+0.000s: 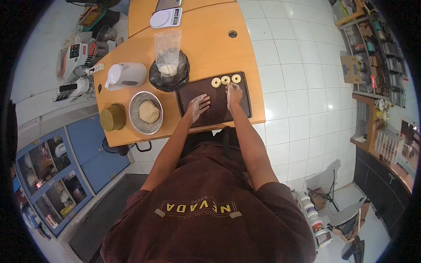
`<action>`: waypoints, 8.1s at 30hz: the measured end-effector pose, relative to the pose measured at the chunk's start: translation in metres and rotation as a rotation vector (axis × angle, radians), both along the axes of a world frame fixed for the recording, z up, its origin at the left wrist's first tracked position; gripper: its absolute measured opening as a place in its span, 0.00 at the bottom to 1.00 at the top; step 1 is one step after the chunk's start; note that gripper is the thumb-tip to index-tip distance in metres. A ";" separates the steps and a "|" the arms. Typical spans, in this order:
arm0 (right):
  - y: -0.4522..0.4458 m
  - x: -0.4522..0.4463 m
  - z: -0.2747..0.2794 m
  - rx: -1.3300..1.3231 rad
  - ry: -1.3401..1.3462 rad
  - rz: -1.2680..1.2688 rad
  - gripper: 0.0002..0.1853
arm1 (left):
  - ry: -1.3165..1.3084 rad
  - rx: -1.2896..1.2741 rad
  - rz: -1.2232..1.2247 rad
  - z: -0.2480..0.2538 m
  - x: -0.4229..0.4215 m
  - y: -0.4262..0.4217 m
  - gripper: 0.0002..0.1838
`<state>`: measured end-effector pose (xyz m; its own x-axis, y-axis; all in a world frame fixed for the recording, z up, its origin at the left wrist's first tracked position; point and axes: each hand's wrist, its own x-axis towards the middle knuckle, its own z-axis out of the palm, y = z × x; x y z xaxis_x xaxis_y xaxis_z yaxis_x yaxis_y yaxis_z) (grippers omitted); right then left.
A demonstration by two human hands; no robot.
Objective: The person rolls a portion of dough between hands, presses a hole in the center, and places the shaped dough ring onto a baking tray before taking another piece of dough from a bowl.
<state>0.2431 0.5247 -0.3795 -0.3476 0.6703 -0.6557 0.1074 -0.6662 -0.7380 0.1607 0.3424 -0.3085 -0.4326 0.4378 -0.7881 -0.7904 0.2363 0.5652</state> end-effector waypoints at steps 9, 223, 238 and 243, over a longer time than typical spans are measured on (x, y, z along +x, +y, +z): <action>-0.007 -0.016 -0.004 -0.033 -0.006 -0.189 0.09 | -0.027 0.058 0.052 -0.006 0.003 -0.006 0.22; -0.313 -0.138 0.221 -0.017 0.474 0.373 0.10 | 0.197 0.385 -0.116 0.035 -0.184 -0.269 0.40; -0.331 -0.140 0.291 1.534 -0.153 1.165 0.27 | 0.051 0.798 0.190 0.154 -0.183 -0.258 0.38; -0.324 -0.149 0.305 1.514 0.041 0.885 0.15 | -0.017 0.896 0.294 0.151 -0.175 -0.249 0.34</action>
